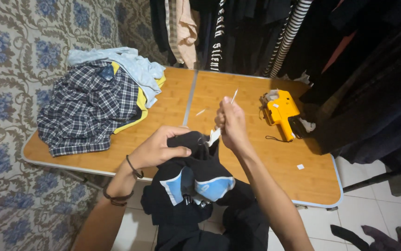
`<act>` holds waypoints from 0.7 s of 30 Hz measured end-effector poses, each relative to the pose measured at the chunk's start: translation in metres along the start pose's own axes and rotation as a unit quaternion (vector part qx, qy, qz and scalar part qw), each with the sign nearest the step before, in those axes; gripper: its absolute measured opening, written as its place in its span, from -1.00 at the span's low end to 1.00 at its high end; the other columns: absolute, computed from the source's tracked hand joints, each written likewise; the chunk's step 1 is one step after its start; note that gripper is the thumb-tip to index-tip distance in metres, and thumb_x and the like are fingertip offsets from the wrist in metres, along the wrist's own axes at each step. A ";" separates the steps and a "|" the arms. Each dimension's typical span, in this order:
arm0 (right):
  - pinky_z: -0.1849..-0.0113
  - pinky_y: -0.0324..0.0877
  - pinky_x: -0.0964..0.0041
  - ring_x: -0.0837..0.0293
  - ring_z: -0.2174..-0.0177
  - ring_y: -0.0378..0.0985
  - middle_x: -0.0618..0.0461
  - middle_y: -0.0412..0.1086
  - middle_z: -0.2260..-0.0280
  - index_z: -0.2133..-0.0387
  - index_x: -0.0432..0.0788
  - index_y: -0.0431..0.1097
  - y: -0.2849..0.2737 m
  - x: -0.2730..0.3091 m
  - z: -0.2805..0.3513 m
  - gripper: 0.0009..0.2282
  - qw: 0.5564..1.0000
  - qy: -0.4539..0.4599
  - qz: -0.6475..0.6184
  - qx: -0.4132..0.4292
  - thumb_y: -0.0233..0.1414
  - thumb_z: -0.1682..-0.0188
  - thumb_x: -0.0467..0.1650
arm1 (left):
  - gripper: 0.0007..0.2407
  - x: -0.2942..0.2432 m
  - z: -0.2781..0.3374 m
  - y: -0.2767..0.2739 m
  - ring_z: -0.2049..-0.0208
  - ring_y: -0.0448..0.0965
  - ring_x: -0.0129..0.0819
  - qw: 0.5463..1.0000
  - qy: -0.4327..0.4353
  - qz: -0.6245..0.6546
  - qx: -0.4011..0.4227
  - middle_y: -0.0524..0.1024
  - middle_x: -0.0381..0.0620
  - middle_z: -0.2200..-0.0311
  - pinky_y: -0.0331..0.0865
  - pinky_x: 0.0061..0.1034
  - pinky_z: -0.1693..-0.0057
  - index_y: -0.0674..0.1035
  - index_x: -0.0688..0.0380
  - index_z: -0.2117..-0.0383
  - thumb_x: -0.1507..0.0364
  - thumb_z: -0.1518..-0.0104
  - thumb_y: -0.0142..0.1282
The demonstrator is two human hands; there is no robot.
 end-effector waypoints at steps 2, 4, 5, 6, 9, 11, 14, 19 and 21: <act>0.65 -0.06 0.44 0.39 0.70 0.03 0.26 0.06 0.66 0.49 -0.04 0.15 -0.013 -0.005 0.003 -0.71 0.999 -0.009 0.037 0.002 -0.05 -0.19 -0.21 | -0.75 -0.008 0.004 -0.008 0.17 0.57 -0.53 1.000 0.022 -0.013 0.000 0.63 -0.15 0.22 0.43 -0.57 0.00 0.65 0.38 0.12 0.58 -0.05 0.25; 0.64 -0.03 0.47 0.43 0.69 0.07 0.29 0.10 0.65 0.48 -0.05 0.19 -0.023 0.013 0.008 -0.75 0.988 -0.061 0.141 -0.003 -0.04 -0.19 -0.27 | -0.71 -0.025 0.007 -0.017 0.13 0.54 -0.52 0.996 0.059 -0.067 0.001 0.57 -0.14 0.22 0.39 -0.60 -0.03 0.61 0.37 0.10 0.62 0.01 0.22; 0.64 -0.03 0.47 0.43 0.69 0.07 0.29 0.10 0.65 0.48 -0.05 0.19 -0.029 0.020 0.010 -0.75 0.988 -0.061 0.141 -0.003 -0.04 -0.19 -0.27 | -0.71 -0.023 0.008 -0.020 0.13 0.54 -0.52 0.996 0.059 -0.067 0.001 0.57 -0.14 0.22 0.39 -0.60 -0.03 0.61 0.37 0.10 0.62 0.01 0.22; 0.61 0.01 0.48 0.44 0.66 0.10 0.29 0.13 0.63 0.46 -0.08 0.23 -0.033 0.031 0.013 -0.78 0.980 -0.092 0.177 0.001 -0.03 -0.18 -0.32 | -0.72 -0.019 0.010 -0.031 0.20 0.58 -0.50 0.990 0.042 -0.125 -0.054 0.61 -0.14 0.27 0.42 -0.59 0.03 0.63 0.32 0.15 0.59 0.04 0.22; 0.54 0.08 0.50 0.44 0.60 0.15 0.27 0.19 0.57 0.42 -0.16 0.30 -0.036 0.054 0.026 -0.83 0.957 -0.146 0.250 0.023 0.00 -0.17 -0.39 | -0.74 -0.028 0.016 -0.038 0.38 0.62 -0.28 0.944 -0.105 -0.274 -0.153 0.61 -0.02 0.46 0.42 -0.44 0.17 0.67 0.13 0.17 0.48 0.03 0.22; 0.50 0.11 0.50 0.44 0.56 0.17 0.26 0.21 0.54 0.40 -0.20 0.34 -0.031 0.064 0.036 -0.85 0.942 -0.171 0.287 0.040 0.02 -0.17 -0.43 | -0.74 -0.020 0.022 -0.044 0.50 0.60 -0.09 0.884 -0.230 -0.359 -0.193 0.57 0.09 0.60 0.39 -0.29 0.26 0.70 -0.03 0.14 0.40 -0.01 0.22; 0.46 0.14 0.49 0.43 0.52 0.18 0.24 0.22 0.54 0.40 -0.26 0.36 -0.021 0.073 0.047 -0.86 0.912 -0.196 0.356 0.059 0.04 -0.16 -0.45 | -0.81 -0.022 0.018 -0.049 0.45 0.62 0.01 0.853 -0.070 -0.431 -0.286 0.59 0.03 0.56 0.43 -0.24 0.29 0.72 0.09 0.35 0.34 0.04 0.20; 0.47 0.16 0.45 0.42 0.52 0.18 0.22 0.22 0.57 0.43 -0.29 0.39 -0.023 0.087 0.058 -0.84 0.859 -0.219 0.463 0.005 0.07 -0.14 -0.46 | -0.83 -0.004 0.020 -0.047 0.40 0.62 0.05 0.863 -0.078 -0.423 -0.265 0.63 0.07 0.48 0.44 -0.24 0.25 0.71 0.12 0.41 0.34 0.00 0.15; 0.49 0.15 0.44 0.42 0.54 0.16 0.22 0.20 0.60 0.43 -0.29 0.39 -0.024 0.091 0.061 -0.84 0.852 -0.209 0.479 -0.011 0.08 -0.14 -0.45 | -0.82 -0.003 0.022 -0.047 0.42 0.63 0.00 0.888 -0.111 -0.383 -0.229 0.62 0.07 0.49 0.43 -0.27 0.26 0.70 0.15 0.39 0.34 0.01 0.15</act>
Point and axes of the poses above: each hand's wrist, its own z-axis away from the middle knuckle, its own y-axis out of the palm, x = y × z, the point moved 7 cm from there along -z, towards the middle knuckle
